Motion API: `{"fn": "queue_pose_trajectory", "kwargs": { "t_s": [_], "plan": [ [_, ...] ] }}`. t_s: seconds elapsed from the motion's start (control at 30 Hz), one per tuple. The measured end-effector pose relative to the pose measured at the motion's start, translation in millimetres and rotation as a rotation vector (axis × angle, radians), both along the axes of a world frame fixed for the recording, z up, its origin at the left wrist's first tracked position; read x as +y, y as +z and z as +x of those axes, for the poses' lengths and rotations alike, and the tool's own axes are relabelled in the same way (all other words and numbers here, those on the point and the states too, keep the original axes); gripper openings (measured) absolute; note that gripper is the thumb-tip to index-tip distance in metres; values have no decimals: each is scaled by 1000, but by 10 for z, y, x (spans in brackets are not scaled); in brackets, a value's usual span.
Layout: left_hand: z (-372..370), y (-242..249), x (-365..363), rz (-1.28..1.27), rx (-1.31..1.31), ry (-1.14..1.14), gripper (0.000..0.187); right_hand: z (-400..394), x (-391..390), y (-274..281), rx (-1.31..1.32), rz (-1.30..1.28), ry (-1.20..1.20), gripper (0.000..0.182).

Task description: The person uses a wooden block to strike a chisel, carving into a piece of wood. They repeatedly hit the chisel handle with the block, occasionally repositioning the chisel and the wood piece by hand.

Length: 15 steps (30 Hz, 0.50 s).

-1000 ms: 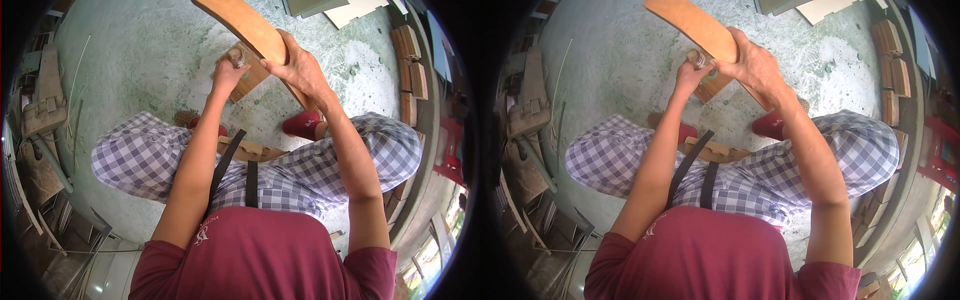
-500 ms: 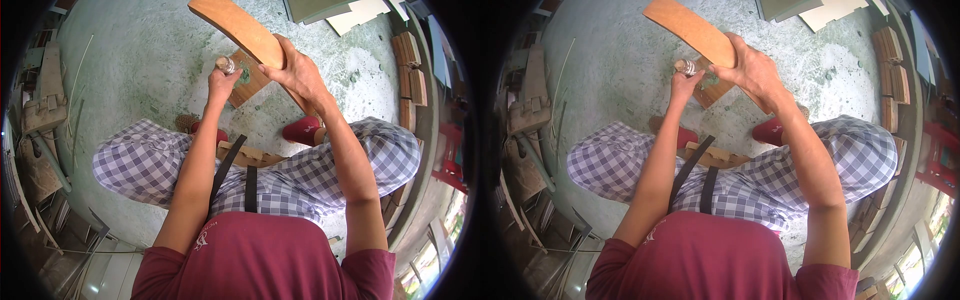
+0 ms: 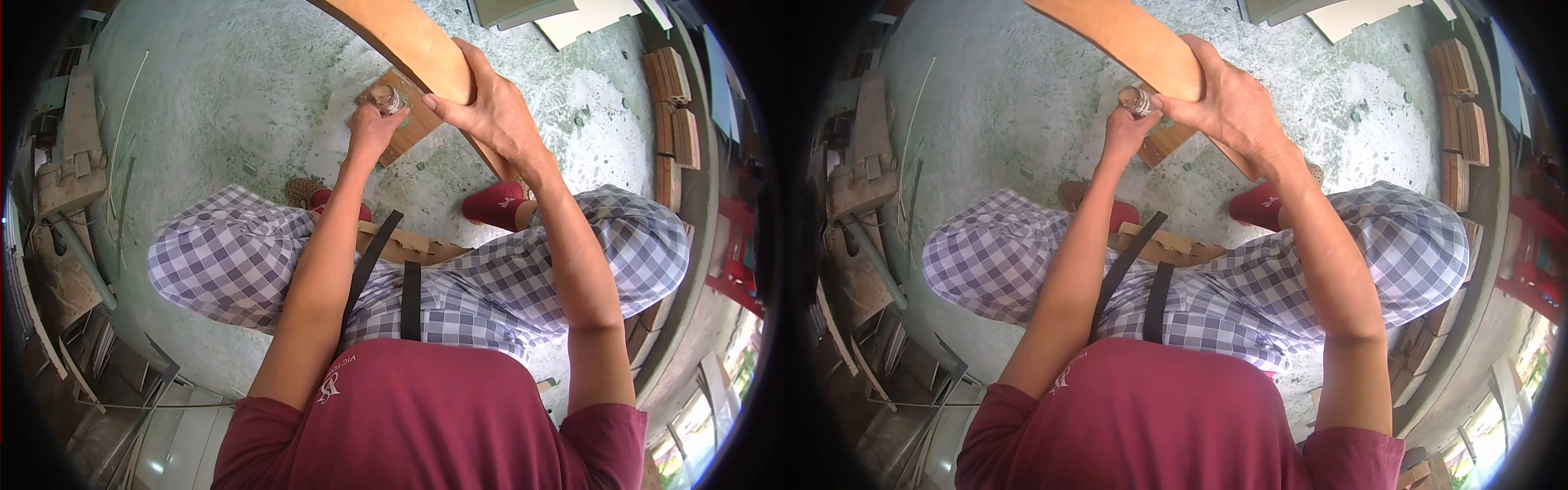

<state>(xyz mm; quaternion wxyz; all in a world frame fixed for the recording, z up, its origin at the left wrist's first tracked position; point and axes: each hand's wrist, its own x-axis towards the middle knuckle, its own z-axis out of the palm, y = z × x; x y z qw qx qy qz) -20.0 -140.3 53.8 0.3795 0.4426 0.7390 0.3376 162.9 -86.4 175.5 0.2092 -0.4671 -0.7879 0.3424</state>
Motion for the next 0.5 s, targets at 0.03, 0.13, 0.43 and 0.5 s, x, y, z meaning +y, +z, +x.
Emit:
{"fn": "queue_pose_trajectory", "kwargs": {
  "t_s": [0.03,0.13,0.43,0.5],
  "plan": [
    [19,-13,-7,-6,-1,3,30,-3,-27,70,69,24,23,85],
    [37,-165,31,68,45,36,35,-12,-117,192,163,104,78,86],
    [73,-300,86,315,69,-29,46,-34,-158,-64,-267,-73,212,76],
    [77,-199,54,126,19,-8,47,-36,-162,74,58,-23,103,75]
  ]
}}
